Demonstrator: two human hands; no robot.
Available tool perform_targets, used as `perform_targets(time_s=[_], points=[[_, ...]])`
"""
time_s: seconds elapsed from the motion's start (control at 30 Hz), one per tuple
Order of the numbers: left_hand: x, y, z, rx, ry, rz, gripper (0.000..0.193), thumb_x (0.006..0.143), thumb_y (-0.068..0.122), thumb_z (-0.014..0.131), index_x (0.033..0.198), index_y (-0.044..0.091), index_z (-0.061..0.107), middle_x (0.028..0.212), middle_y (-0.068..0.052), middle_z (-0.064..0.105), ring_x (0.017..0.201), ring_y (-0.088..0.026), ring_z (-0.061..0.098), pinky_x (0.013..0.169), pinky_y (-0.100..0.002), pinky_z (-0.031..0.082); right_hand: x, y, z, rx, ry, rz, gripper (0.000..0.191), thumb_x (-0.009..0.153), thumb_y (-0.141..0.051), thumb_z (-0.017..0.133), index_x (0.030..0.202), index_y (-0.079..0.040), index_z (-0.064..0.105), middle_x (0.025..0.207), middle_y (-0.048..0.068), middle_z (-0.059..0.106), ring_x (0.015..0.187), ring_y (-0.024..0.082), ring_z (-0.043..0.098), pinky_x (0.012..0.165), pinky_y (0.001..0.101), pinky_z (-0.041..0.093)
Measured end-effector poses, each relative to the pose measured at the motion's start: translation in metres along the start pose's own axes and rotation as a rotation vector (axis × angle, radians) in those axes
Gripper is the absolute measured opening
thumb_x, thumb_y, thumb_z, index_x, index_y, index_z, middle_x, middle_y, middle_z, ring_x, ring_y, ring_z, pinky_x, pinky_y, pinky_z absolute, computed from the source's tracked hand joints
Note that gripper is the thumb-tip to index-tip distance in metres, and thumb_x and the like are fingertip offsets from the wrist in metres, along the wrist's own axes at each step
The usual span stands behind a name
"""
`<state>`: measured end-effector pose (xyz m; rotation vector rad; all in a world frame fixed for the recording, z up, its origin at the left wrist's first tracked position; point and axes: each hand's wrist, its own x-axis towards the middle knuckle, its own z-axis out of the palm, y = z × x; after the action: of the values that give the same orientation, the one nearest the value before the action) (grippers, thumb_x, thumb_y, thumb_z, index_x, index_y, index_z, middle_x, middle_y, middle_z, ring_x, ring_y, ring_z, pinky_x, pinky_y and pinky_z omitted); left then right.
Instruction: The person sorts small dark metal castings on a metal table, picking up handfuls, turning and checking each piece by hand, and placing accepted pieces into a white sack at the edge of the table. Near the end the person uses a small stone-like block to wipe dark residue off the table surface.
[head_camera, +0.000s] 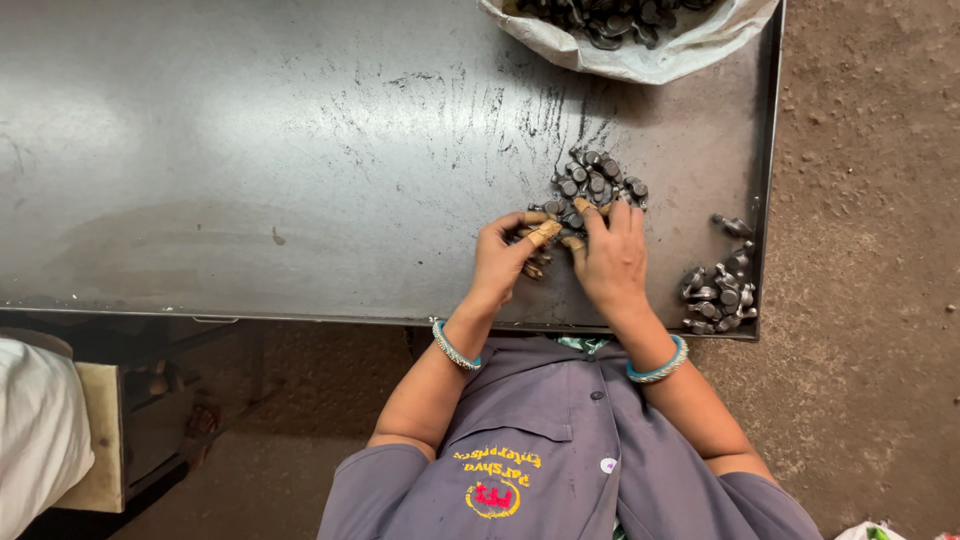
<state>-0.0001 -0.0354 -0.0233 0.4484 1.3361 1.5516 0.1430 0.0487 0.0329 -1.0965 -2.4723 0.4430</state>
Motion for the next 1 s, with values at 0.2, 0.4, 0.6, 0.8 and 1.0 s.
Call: perform_targets(time_s=[0.2,0.4,0.6,0.8,1.0], points=[[0.001,0.028,0.002,0.779,0.152,0.077,0.046,0.081,0.023,0.08,0.126,0.018,0.074,0.074,-0.011,0.073,0.063,-0.021,0.067,0.063,-0.034,0.053,-0.006,0.0,0.007,-0.061,-0.026,-0.017,0.033,0.076,-0.007,0.081,0.108,-0.009,0.074,0.104,0.014,0.055,0.106,0.036,0.053,0.09,0.0461,0.048],[0.005,0.011,0.004,0.85,0.131,0.182,0.046,0.079,0.023,0.079,0.124,0.016,0.074,0.083,-0.013,0.075,0.074,-0.03,0.071,0.071,-0.04,0.055,-0.013,0.042,0.013,0.511,-0.086,0.152,0.029,0.081,-0.003,0.081,0.108,-0.005,0.073,0.102,0.011,0.057,0.095,0.026,0.06,0.084,0.0383,0.052],[0.001,-0.007,0.009,0.867,0.065,0.178,0.039,0.08,0.025,0.081,0.116,0.01,0.076,0.085,-0.013,0.076,0.077,-0.03,0.073,0.072,-0.04,0.056,-0.031,0.101,-0.002,1.639,-0.219,0.705,0.023,0.094,-0.006,0.07,0.116,0.0,0.068,0.104,0.009,0.072,0.09,0.017,0.069,0.081,0.0311,0.057],[-0.004,-0.011,0.02,0.579,0.001,0.131,0.032,0.088,0.029,0.076,0.109,0.005,0.079,0.082,-0.011,0.076,0.068,-0.02,0.072,0.062,-0.035,0.055,-0.032,0.091,-0.021,1.565,-0.214,0.716,0.023,0.1,-0.007,0.066,0.12,0.002,0.068,0.103,0.009,0.073,0.089,0.016,0.069,0.08,0.0299,0.057],[-0.007,-0.017,0.023,-0.267,-0.145,-0.351,0.048,0.1,0.047,0.054,0.107,0.005,0.076,0.08,-0.008,0.077,0.06,-0.013,0.073,0.043,-0.024,0.052,-0.019,0.038,-0.043,1.171,-0.216,0.263,0.028,0.093,-0.001,0.071,0.121,0.002,0.069,0.112,0.005,0.07,0.1,0.014,0.065,0.089,0.0259,0.054]])
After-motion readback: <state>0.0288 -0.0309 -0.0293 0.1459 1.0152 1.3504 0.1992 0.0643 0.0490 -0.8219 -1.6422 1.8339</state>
